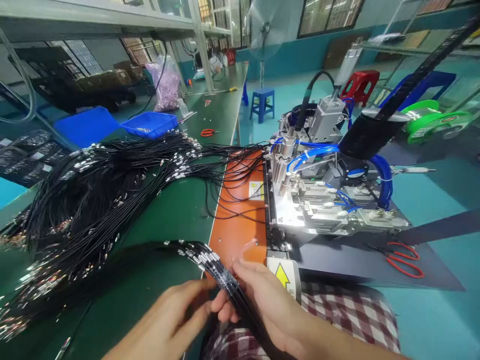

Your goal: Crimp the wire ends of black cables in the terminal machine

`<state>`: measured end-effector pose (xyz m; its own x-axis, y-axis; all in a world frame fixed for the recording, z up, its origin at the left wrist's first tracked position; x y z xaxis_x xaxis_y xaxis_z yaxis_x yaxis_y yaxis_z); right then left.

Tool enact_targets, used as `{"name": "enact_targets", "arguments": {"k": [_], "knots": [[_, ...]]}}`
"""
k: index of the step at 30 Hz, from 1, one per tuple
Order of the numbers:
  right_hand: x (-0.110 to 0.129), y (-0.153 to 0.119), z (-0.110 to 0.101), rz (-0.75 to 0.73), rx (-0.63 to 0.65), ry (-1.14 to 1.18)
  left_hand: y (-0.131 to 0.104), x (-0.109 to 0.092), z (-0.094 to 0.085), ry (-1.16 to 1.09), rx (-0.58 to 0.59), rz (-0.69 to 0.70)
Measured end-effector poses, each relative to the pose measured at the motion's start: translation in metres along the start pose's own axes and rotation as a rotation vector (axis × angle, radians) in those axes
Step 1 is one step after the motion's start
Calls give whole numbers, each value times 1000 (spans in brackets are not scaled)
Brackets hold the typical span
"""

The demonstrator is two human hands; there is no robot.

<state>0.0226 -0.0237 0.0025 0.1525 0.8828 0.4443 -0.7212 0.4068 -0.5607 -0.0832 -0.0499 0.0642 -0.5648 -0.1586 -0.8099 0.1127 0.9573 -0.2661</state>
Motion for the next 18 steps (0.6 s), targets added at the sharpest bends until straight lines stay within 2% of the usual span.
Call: {"name": "enact_targets", "arguments": {"k": [1,2,4,5,7,9,11,13,14,15,18], "knots": [[-6,1,1,76,10,10,2,8,10,-148,48,-22],[-11,2,2,151,23,17,6,11,25,-339,146,-28],[-19,-1,5,259,79,29,14,6,45,-690,290,-22],[-19,-4,7,271,122,29,18,3,48,-780,294,-10],[-14,-12,8,220,215,-2,25,2,42,-798,206,2],[-9,-24,5,134,283,-110,24,3,32,-679,128,-23],[-9,-35,-1,51,312,-294,12,4,29,-514,185,-106],[-9,-41,-12,-40,216,-494,-4,3,24,-267,277,-208],[-10,-42,-15,-63,159,-594,-9,-1,16,-113,266,-233],[-11,-43,-17,-76,102,-708,-10,-11,6,83,237,-185],[-15,-42,-6,-76,-1,-1148,8,-60,-8,460,183,176]]}}
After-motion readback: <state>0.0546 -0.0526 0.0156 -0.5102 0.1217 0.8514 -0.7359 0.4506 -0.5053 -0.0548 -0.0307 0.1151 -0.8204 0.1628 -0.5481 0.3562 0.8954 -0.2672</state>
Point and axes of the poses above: each hand's wrist, its own y-axis towards the middle knuckle, its own z-axis out of the palm, x = y × z, the point moved 8 cm from there along y, towards the middle knuckle, and after that the axes turned 4 degrees about z, right-handed, at the moved point
